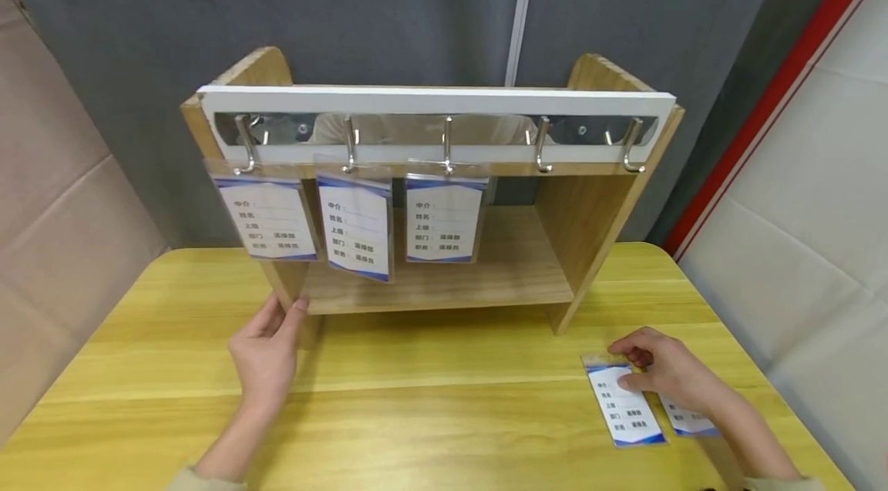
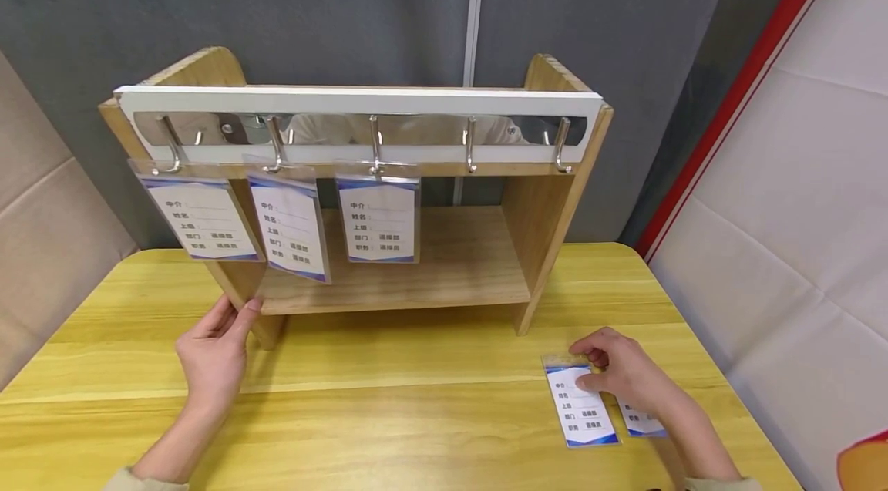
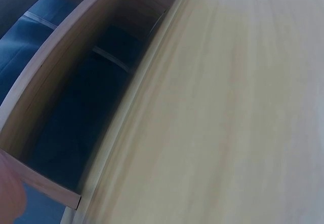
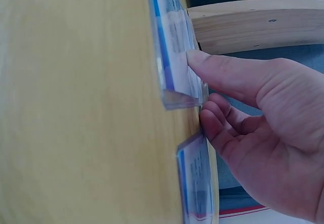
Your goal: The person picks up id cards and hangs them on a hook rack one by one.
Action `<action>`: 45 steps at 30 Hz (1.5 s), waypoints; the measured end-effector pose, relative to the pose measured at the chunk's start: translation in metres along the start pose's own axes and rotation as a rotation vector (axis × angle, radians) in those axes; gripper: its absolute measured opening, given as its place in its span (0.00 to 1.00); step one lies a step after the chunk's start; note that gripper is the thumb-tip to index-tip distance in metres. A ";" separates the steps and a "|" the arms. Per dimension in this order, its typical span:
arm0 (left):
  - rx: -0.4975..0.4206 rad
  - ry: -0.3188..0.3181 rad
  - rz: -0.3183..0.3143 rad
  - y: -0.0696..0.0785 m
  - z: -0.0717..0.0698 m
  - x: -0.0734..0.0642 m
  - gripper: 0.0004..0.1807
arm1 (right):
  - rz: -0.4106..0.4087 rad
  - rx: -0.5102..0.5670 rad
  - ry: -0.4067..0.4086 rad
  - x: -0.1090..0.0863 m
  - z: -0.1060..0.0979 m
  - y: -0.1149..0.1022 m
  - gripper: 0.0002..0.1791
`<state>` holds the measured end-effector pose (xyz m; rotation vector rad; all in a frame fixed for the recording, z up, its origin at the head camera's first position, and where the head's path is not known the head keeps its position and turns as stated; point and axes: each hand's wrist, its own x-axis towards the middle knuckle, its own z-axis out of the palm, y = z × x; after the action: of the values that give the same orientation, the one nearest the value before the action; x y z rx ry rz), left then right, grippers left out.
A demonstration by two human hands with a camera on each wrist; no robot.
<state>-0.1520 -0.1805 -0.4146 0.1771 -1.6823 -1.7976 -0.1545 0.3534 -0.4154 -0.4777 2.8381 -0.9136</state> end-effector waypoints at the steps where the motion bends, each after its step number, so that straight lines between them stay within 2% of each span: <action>1: 0.001 0.000 -0.002 0.000 0.000 0.000 0.20 | 0.003 -0.001 0.002 0.000 0.000 0.000 0.20; 8: 0.009 -0.005 -0.010 0.001 0.000 -0.001 0.20 | 0.034 -0.031 0.026 -0.002 0.002 -0.003 0.20; 14: 0.010 -0.005 -0.016 0.001 0.001 0.000 0.20 | 0.001 -0.043 0.073 -0.003 0.005 -0.004 0.19; 17: 0.014 -0.007 -0.018 0.001 0.000 -0.001 0.20 | -0.003 -0.013 0.074 -0.002 0.005 -0.004 0.17; 22: 0.012 -0.007 -0.025 0.001 -0.001 -0.001 0.21 | 0.014 0.047 0.031 -0.002 0.004 -0.005 0.12; 27: 0.012 -0.006 -0.025 0.001 -0.001 -0.001 0.21 | -0.021 0.085 0.023 -0.001 0.002 -0.006 0.10; 35: 0.007 -0.008 -0.026 0.001 -0.001 -0.001 0.21 | -0.057 0.158 0.066 -0.002 0.002 -0.004 0.10; 45: 0.021 -0.009 -0.024 0.002 -0.001 -0.001 0.21 | -0.123 0.195 0.109 -0.002 -0.003 -0.008 0.11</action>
<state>-0.1497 -0.1809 -0.4137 0.1990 -1.7125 -1.8013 -0.1514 0.3498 -0.4087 -0.6005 2.7993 -1.2617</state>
